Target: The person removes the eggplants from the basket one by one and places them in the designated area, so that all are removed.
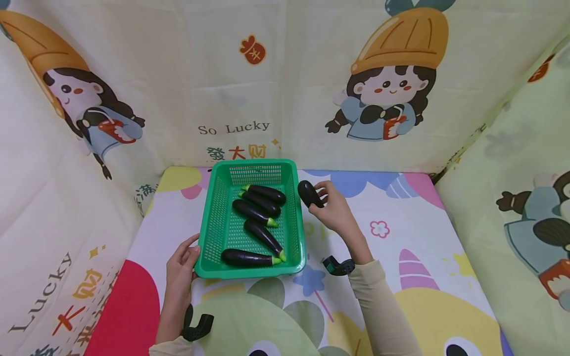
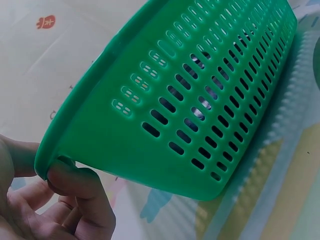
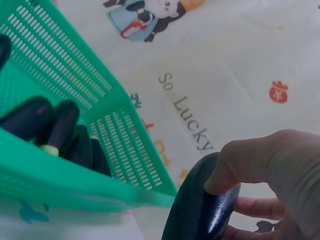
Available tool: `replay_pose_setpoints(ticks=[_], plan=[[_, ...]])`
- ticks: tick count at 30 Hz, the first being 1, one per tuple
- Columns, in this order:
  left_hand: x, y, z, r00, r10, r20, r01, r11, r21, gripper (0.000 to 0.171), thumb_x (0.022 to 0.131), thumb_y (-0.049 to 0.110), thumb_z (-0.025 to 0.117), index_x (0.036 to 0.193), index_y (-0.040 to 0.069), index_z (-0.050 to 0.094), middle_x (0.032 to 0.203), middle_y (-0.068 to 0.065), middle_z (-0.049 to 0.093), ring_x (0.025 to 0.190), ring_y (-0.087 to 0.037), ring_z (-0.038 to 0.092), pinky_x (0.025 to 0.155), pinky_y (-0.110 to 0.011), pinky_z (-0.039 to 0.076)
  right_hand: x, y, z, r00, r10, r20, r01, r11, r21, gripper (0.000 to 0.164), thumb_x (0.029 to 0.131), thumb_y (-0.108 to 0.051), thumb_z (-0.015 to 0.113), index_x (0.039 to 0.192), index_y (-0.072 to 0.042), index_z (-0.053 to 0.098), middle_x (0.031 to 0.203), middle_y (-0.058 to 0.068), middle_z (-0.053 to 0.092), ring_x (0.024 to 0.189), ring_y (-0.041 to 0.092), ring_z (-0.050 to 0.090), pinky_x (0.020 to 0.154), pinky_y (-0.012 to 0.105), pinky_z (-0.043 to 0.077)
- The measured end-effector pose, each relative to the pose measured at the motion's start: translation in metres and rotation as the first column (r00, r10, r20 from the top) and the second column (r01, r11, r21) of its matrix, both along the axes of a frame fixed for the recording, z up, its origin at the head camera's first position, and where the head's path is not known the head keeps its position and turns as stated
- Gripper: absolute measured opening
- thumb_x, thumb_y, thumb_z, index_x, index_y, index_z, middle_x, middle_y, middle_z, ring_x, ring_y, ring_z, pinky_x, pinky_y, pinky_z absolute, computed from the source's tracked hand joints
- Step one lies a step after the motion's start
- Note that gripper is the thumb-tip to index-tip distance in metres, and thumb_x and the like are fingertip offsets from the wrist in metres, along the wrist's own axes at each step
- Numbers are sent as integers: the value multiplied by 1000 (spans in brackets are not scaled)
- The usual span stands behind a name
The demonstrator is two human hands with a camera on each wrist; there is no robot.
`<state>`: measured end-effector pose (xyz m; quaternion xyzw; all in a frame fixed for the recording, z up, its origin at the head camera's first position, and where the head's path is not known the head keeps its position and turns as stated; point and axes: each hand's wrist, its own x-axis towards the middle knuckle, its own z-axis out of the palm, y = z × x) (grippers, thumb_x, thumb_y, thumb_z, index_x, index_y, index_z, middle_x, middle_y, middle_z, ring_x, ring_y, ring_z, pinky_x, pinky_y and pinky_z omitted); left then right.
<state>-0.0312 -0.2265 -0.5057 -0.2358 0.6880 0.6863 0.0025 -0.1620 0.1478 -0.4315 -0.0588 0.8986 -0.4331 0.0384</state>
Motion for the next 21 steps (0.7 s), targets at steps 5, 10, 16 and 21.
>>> replay_pose_setpoints(ticks=[5, 10, 16, 21], plan=[[0, 1, 0, 1000, 3, -11, -3, 1000, 0, 44, 108, 28, 57, 151, 19, 54, 91, 12, 64, 78, -4, 67, 64, -21, 59, -1, 7, -5, 999, -24, 29, 24, 1000, 14, 53, 88, -19, 66, 137, -13, 50, 124, 15, 65, 108, 33, 64, 80, 43, 54], [1, 1, 0, 1000, 2, -16, -2, 1000, 7, 44, 108, 28, 57, 151, 18, 53, 92, 12, 65, 78, -4, 67, 65, -22, 60, -3, 15, -12, 998, -38, 46, 37, 999, 22, 54, 88, -19, 66, 139, -11, 49, 126, 18, 64, 107, 33, 63, 81, 42, 53], [1, 2, -2, 1000, 7, -22, -7, 1000, 17, 44, 108, 27, 57, 151, 17, 54, 92, 12, 65, 78, -5, 68, 66, -22, 60, -6, 23, -19, 995, -64, 74, 63, 998, 16, 55, 89, -19, 66, 140, -9, 48, 128, 21, 62, 107, 35, 61, 81, 44, 54], [1, 2, -4, 999, 10, -42, -9, 1000, 13, 42, 108, 27, 58, 149, 17, 55, 93, 12, 66, 79, -5, 68, 65, -22, 60, -10, 27, -25, 990, -99, 104, 97, 995, 19, 56, 89, -19, 66, 140, -8, 47, 130, 23, 61, 110, 36, 62, 82, 45, 56]])
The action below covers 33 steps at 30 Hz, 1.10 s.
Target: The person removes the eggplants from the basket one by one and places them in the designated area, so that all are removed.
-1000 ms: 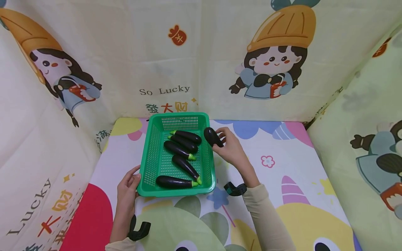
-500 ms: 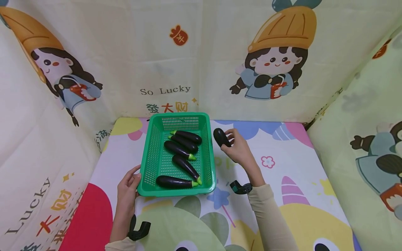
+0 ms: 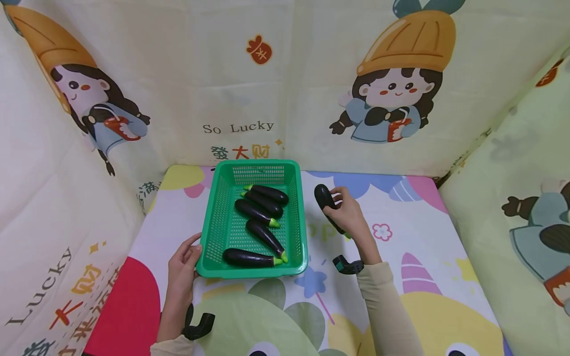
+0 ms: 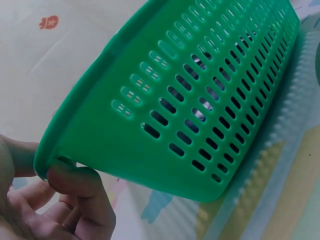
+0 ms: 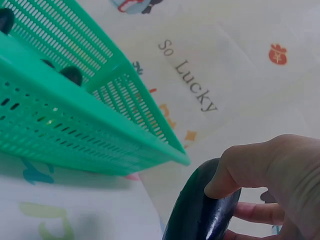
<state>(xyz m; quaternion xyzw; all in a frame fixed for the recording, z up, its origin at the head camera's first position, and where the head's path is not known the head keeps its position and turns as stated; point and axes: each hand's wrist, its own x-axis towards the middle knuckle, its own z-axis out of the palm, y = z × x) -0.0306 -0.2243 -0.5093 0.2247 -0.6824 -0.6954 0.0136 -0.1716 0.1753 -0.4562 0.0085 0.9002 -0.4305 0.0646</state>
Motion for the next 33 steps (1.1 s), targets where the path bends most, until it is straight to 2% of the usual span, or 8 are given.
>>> replay_pose_setpoints(ticks=[11, 16, 21, 27, 33], plan=[[-1, -1, 0, 1000, -9, 6, 9, 1000, 5, 43, 108, 28, 57, 150, 17, 54, 94, 12, 66, 80, -5, 69, 68, -23, 61, -3, 3, -15, 994, -49, 94, 57, 996, -76, 56, 90, -17, 67, 141, -7, 46, 129, 23, 60, 113, 36, 60, 85, 40, 57], [-1, -1, -2, 1000, -14, 10, 14, 1000, -10, 44, 108, 29, 57, 151, 18, 54, 93, 11, 65, 81, -5, 69, 68, -23, 61, -4, 8, -23, 991, -75, 111, 87, 990, -113, 56, 92, -17, 66, 142, -5, 46, 130, 23, 59, 116, 36, 59, 90, 42, 56], [-1, 0, -3, 1000, -8, -7, 8, 1000, -18, 44, 108, 28, 57, 151, 16, 54, 94, 11, 66, 81, -5, 69, 68, -23, 61, -5, 15, -32, 987, -113, 111, 125, 986, -109, 56, 93, -19, 66, 143, -3, 47, 131, 25, 60, 120, 38, 59, 93, 41, 53], [-1, 0, -3, 1000, -5, -9, 4, 1000, -13, 43, 108, 27, 57, 150, 17, 55, 93, 11, 66, 80, -5, 69, 67, -23, 61, -6, 21, -44, 980, -136, 145, 152, 982, -111, 55, 96, -22, 66, 145, -1, 50, 133, 26, 61, 120, 38, 61, 92, 39, 53], [-1, 0, -4, 1000, -3, 1, 3, 1000, -20, 43, 108, 27, 57, 150, 19, 55, 95, 12, 66, 81, -5, 68, 67, -23, 61, -6, 24, -55, 970, -141, 197, 170, 976, -139, 53, 100, -23, 66, 146, -1, 51, 133, 25, 60, 110, 33, 62, 84, 34, 54]])
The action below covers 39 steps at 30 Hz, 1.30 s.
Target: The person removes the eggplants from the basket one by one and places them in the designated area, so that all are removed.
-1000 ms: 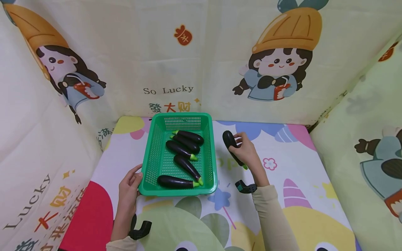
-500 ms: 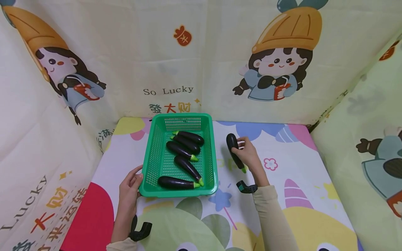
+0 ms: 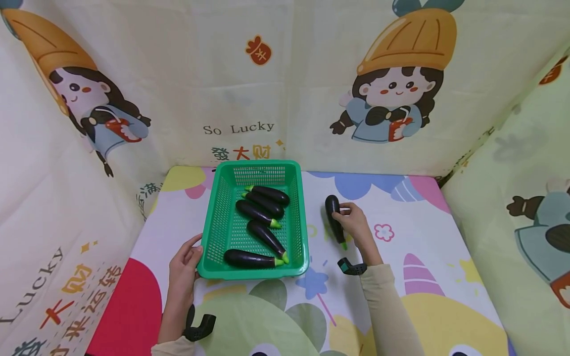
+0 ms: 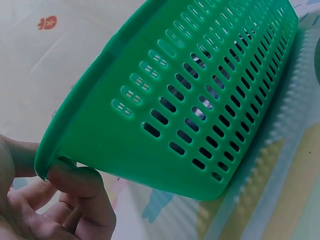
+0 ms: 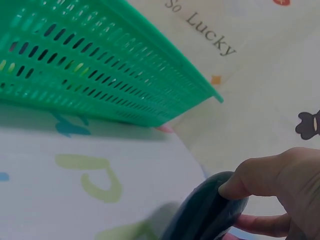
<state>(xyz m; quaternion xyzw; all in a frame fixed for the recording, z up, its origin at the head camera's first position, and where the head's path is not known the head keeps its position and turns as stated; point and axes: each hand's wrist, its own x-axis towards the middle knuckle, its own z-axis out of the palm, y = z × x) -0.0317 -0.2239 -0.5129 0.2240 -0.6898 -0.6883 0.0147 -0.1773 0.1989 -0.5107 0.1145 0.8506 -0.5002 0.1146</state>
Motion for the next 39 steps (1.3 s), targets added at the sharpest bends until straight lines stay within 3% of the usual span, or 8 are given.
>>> replay_pose_setpoints(ticks=[10, 16, 39], plan=[[0, 1, 1, 1000, -1, 10, 1, 1000, -12, 43, 108, 28, 57, 151, 20, 54, 94, 11, 64, 82, -6, 67, 69, -22, 61, 1, -2, -8, 999, -20, 28, 21, 999, -34, 53, 99, -22, 67, 145, 0, 52, 131, 24, 60, 91, 22, 59, 75, 35, 53], [0, 0, 1, 1000, -3, 10, 3, 1000, -5, 44, 108, 28, 57, 151, 20, 54, 94, 11, 64, 82, -6, 67, 68, -22, 60, 2, -2, -14, 999, -20, 25, 21, 999, -40, 51, 99, -21, 68, 143, 2, 53, 129, 26, 61, 88, 20, 62, 70, 28, 53], [1, 0, -1, 1000, 1, -13, -1, 1000, -7, 45, 108, 29, 58, 151, 17, 54, 94, 10, 64, 81, -5, 68, 69, -23, 61, 4, -1, -14, 999, -16, 48, 17, 1000, -8, 57, 101, -26, 65, 149, 0, 48, 136, 25, 58, 100, 27, 64, 73, 27, 55]])
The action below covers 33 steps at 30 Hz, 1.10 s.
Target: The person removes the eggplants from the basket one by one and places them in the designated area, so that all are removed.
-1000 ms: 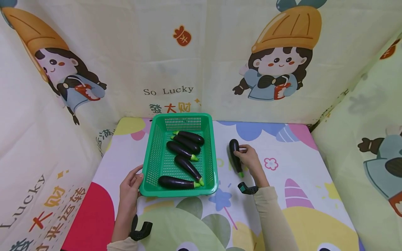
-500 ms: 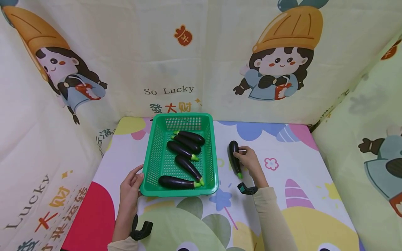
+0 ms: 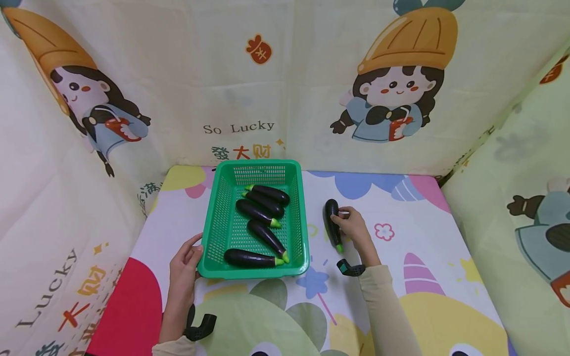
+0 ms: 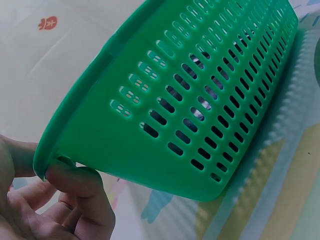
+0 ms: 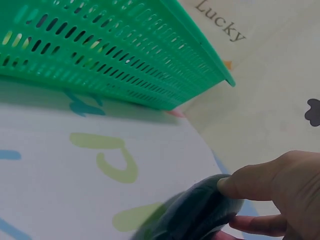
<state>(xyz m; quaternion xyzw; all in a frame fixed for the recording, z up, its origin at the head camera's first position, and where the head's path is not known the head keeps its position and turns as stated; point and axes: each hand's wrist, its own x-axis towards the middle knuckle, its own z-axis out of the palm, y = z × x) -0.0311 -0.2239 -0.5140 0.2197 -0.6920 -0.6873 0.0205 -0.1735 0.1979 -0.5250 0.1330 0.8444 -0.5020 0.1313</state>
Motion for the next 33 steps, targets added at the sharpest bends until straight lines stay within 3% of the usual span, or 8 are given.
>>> replay_pose_setpoints(ticks=[7, 16, 26, 33], plan=[[-1, -1, 1, 1000, -4, 11, 4, 1000, 9, 45, 108, 28, 57, 152, 18, 53, 96, 12, 65, 82, -5, 69, 70, -23, 62, 1, 1, 4, 999, 12, -29, -10, 998, 54, 59, 102, -27, 65, 150, -1, 45, 139, 26, 58, 118, 37, 65, 87, 37, 60], [1, -1, 1, 1000, -10, 21, 10, 1000, 10, 46, 108, 29, 58, 153, 19, 52, 97, 12, 66, 84, -5, 69, 72, -22, 62, 8, 2, 10, 997, 15, -77, -8, 995, 97, 56, 102, -27, 64, 149, 0, 47, 136, 27, 61, 120, 40, 66, 83, 35, 61], [1, -1, 3, 999, -18, 33, 19, 1000, -20, 47, 108, 30, 57, 154, 20, 51, 99, 14, 65, 86, -5, 68, 73, -23, 62, 15, -3, 22, 990, 60, -131, -39, 987, 154, 55, 102, -25, 63, 149, -1, 48, 137, 28, 62, 128, 44, 61, 99, 52, 55], [1, -1, 2, 1000, -16, 19, 16, 1000, -13, 47, 108, 30, 58, 153, 19, 51, 98, 13, 65, 85, -5, 69, 72, -23, 62, 19, -17, 37, 980, 97, -176, -70, 986, 154, 54, 103, -23, 64, 148, -1, 49, 133, 25, 62, 125, 42, 60, 101, 54, 51]])
